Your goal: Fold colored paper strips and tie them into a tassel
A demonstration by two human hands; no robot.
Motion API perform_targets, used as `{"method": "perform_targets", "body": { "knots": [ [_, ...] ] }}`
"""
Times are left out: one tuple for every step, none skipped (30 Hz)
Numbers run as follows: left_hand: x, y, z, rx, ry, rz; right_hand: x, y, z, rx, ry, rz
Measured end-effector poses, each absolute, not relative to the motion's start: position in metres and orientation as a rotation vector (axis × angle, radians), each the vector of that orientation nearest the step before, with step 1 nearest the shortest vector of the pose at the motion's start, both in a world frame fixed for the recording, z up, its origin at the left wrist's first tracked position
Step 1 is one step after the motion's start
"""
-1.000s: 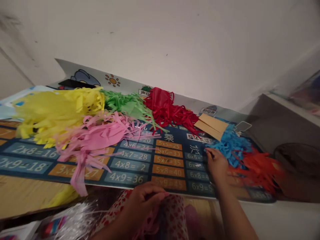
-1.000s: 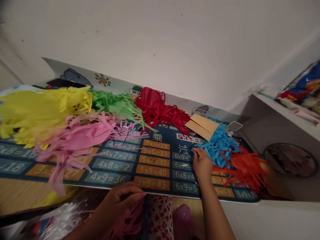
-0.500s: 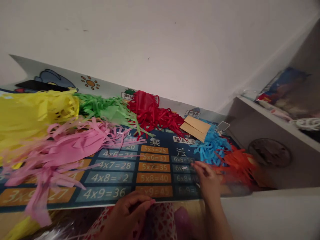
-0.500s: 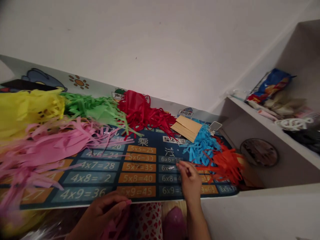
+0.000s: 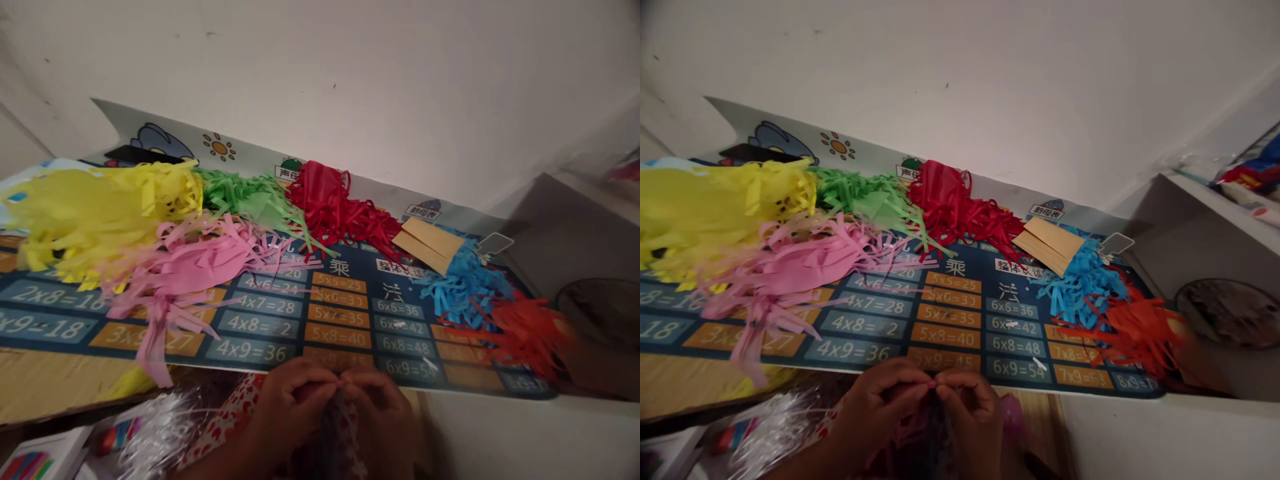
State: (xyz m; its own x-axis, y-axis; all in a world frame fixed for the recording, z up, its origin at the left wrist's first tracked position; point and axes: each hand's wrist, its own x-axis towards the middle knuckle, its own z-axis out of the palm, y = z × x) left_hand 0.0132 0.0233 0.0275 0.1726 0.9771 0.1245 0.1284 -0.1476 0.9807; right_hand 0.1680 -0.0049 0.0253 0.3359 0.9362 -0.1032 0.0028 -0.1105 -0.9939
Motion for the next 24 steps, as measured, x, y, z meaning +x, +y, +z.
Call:
{"method": "perform_targets", "body": {
  "knots": [
    [0.013,0.023,0.03,1.524,1.118,1.12,0.168,-0.006,0.025,-1.442,-0.934,1.01],
    [0.012,0.024,0.033,1.561,1.116,1.123,0.168,-0.007,0.026,-1.442,-0.963,0.996],
    [0.011,0.024,0.035,1.6,1.1,1.123,0.169,-0.008,0.026,-1.446,-1.006,0.978],
    [0.01,0.024,0.037,1.636,1.078,1.12,0.17,-0.008,0.026,-1.451,-1.059,0.958],
    [0.01,0.025,0.038,1.668,1.056,1.116,0.171,-0.009,0.027,-1.458,-1.114,0.945],
    [0.009,0.025,0.038,1.697,1.039,1.112,0.172,-0.009,0.028,-1.465,-1.167,0.951],
    [0.009,0.025,0.038,1.723,1.035,1.11,0.174,-0.009,0.028,-1.468,-1.215,0.975],
    [0.009,0.024,0.036,1.747,1.042,1.113,0.175,-0.009,0.029,-1.47,-1.248,1.007],
    [0.009,0.023,0.034,1.772,1.054,1.124,0.175,-0.009,0.029,-1.471,-1.269,1.034],
    [0.009,0.022,0.032,1.8,1.066,1.139,0.175,-0.009,0.029,-1.468,-1.279,1.049],
    [0.01,0.021,0.03,1.831,1.073,1.156,0.175,-0.01,0.028,-1.462,-1.282,1.045],
    [0.01,0.019,0.028,1.852,1.084,1.169,0.174,-0.01,0.028,-1.452,-1.279,1.028],
    [0.01,0.018,0.028,1.853,1.104,1.173,0.173,-0.011,0.027,-1.445,-1.27,1.005],
    [0.01,0.016,0.027,1.832,1.126,1.162,0.172,-0.012,0.026,-1.436,-1.257,0.985],
    [0.01,0.015,0.028,1.79,1.15,1.133,0.171,-0.012,0.025,-1.429,-1.243,0.969],
    [0.009,0.014,0.028,1.737,1.166,1.093,0.171,-0.013,0.025,-1.425,-1.236,0.959],
    [0.008,0.013,0.029,1.688,1.168,1.052,0.17,-0.013,0.024,-1.421,-1.239,0.953],
    [0.006,0.012,0.029,1.65,1.155,1.019,0.17,-0.013,0.024,-1.414,-1.253,0.953],
    [0.005,0.012,0.029,1.625,1.133,0.994,0.17,-0.013,0.024,-1.403,-1.269,0.961],
    [0.004,0.011,0.028,1.605,1.122,0.977,0.17,-0.012,0.024,-1.389,-1.281,0.98],
    [0.003,0.011,0.026,1.588,1.121,0.968,0.171,-0.012,0.024,-1.371,-1.288,1.005],
    [0.003,0.01,0.024,1.578,1.121,0.964,0.171,-0.011,0.023,-1.356,-1.29,1.024],
    [0.002,0.01,0.023,1.575,1.122,0.968,0.172,-0.011,0.023,-1.349,-1.293,1.032],
    [0.001,0.01,0.021,1.596,1.108,0.976,0.173,-0.011,0.023,-1.343,-1.304,1.029]
  ]
}}
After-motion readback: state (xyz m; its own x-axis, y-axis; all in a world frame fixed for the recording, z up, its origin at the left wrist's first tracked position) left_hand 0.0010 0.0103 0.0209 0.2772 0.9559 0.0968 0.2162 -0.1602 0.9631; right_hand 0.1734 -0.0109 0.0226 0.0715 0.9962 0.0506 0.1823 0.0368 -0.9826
